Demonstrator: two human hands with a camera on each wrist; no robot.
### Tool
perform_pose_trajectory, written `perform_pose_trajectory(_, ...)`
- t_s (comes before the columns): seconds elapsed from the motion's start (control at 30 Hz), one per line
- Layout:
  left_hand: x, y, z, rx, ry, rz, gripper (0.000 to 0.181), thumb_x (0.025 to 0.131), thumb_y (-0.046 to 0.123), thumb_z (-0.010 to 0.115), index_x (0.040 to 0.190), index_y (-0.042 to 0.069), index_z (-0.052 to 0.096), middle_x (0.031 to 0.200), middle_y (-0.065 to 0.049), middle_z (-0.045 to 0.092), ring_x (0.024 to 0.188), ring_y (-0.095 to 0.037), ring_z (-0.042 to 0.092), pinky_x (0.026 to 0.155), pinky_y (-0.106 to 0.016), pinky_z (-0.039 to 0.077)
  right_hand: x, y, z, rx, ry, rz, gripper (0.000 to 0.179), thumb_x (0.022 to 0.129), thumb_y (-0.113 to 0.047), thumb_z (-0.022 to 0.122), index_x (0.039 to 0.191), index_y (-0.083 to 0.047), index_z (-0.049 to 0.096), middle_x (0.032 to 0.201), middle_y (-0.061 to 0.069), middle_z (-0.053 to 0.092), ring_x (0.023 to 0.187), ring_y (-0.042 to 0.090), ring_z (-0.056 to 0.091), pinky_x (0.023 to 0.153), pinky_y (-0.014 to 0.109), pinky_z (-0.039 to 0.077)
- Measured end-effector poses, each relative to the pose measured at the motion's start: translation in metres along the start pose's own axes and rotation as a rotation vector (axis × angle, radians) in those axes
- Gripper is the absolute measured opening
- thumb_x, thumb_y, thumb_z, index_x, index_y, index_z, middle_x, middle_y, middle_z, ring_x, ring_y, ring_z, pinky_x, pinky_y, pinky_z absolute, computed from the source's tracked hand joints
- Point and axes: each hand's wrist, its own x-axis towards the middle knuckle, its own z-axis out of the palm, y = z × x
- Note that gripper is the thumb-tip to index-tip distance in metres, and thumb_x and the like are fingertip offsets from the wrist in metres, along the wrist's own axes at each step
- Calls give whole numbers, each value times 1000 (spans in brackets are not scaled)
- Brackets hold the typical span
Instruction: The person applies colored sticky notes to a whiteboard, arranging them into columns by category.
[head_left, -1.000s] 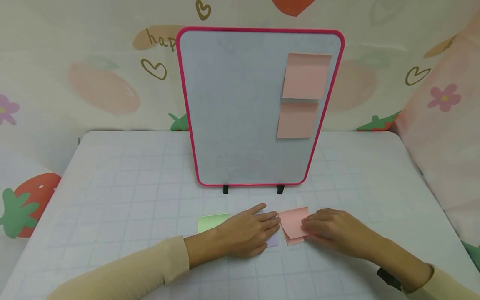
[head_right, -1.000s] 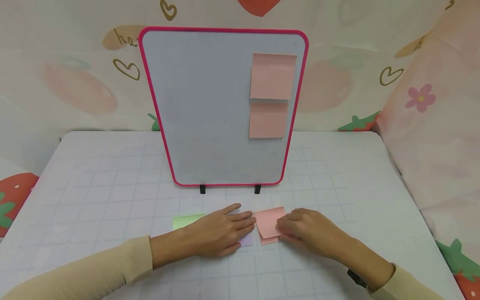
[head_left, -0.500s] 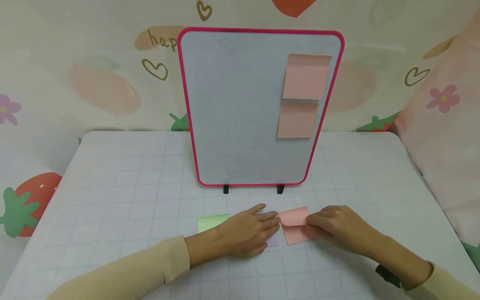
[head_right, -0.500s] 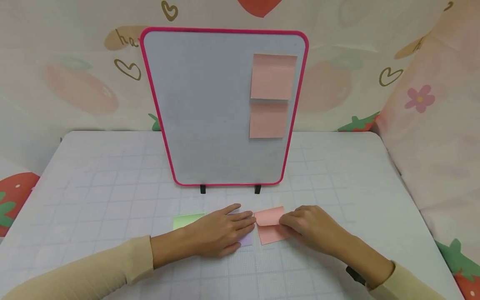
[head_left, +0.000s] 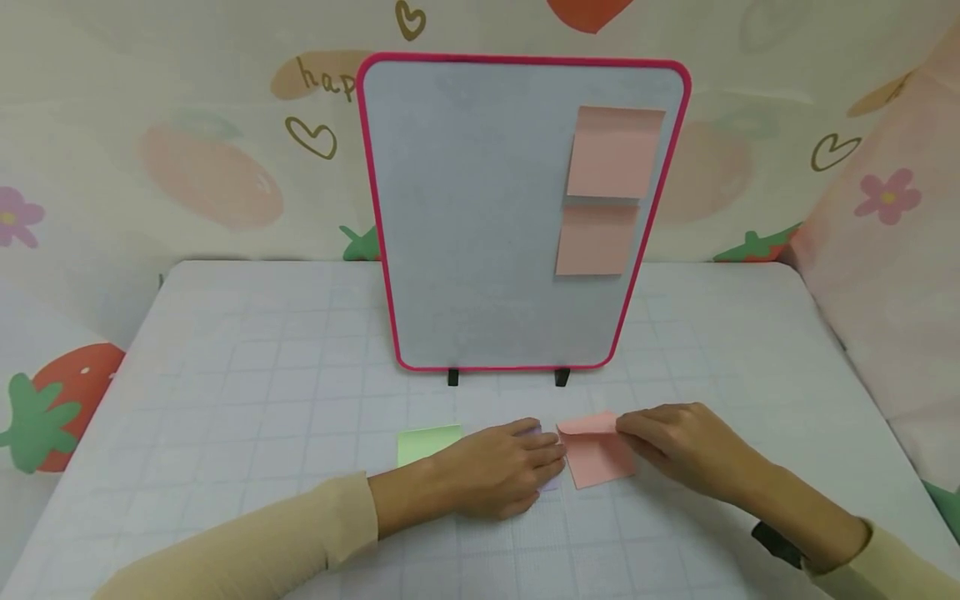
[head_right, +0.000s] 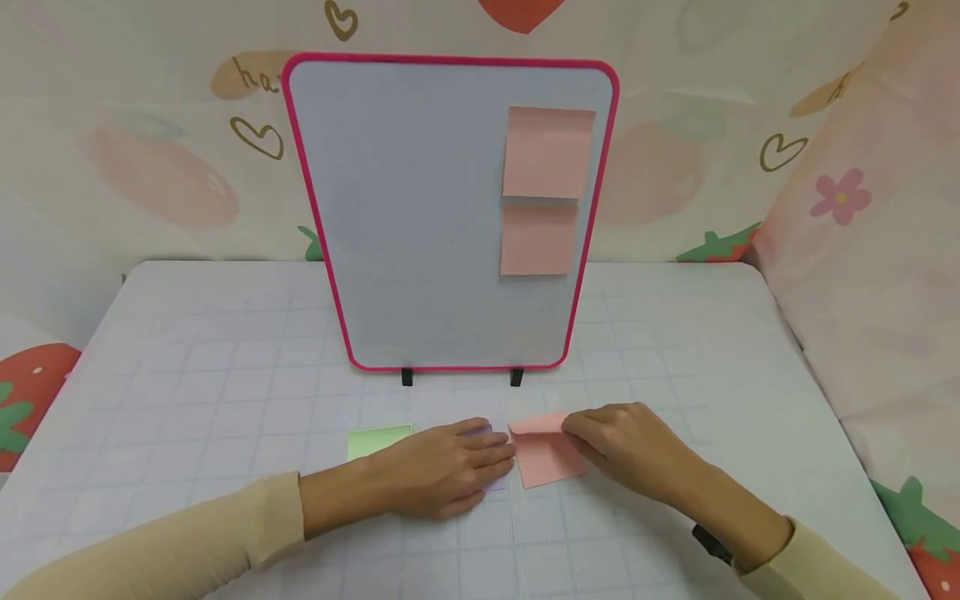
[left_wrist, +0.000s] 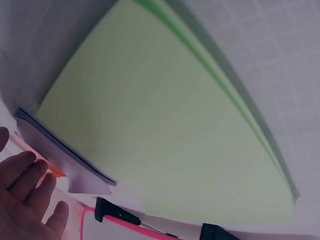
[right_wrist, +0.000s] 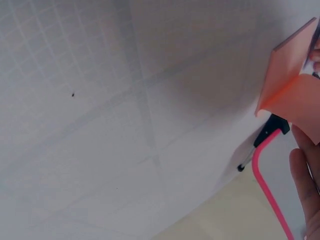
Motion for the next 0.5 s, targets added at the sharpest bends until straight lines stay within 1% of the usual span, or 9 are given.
perform_pose_trajectory(0.07, 1, 1, -2, -3, 7, 22, 49, 101, 39, 47, 145, 17, 53, 147, 4, 52, 138, -11, 44, 116, -32, 30, 1, 0, -1, -3, 10, 0, 34, 65, 3, 87, 95, -5, 74, 89, 3, 76, 76, 16, 73, 66, 34, 60)
perform_pose_trajectory(0.13, 3, 2, -3, -12, -4, 27, 50, 102, 40, 46, 146, 17, 52, 148, 3, 50, 139, -11, 43, 116, -32, 30, 1, 0, -1, -4, 13, 0, 34, 64, 2, 87, 95, -4, 74, 89, 3, 76, 76, 16, 73, 66, 34, 60)
perform_pose_trajectory(0.27, 5, 3, -3, -30, -22, 10, 50, 103, 39, 45, 147, 16, 50, 150, 3, 49, 140, -11, 42, 117, -33, 30, 3, 0, -1, -9, 5, 9, 35, 64, 2, 88, 95, -4, 74, 89, 4, 76, 76, 17, 73, 66, 34, 60)
perform_pose_trajectory(0.37, 6, 2, -2, -31, -24, 2, 50, 102, 39, 46, 147, 16, 51, 149, 3, 49, 140, -12, 42, 116, -33, 31, 4, 1, -1, -13, 6, 6, 34, 64, 3, 88, 94, -4, 74, 89, 3, 76, 75, 16, 73, 65, 34, 60)
perform_pose_trajectory(0.5, 6, 2, -1, -33, -22, 1, 51, 102, 40, 48, 146, 16, 52, 149, 3, 50, 140, -12, 41, 116, -34, 31, 7, 2, -2, -19, 35, -26, 33, 64, 4, 86, 93, -5, 73, 87, 2, 75, 73, 15, 72, 64, 33, 60)
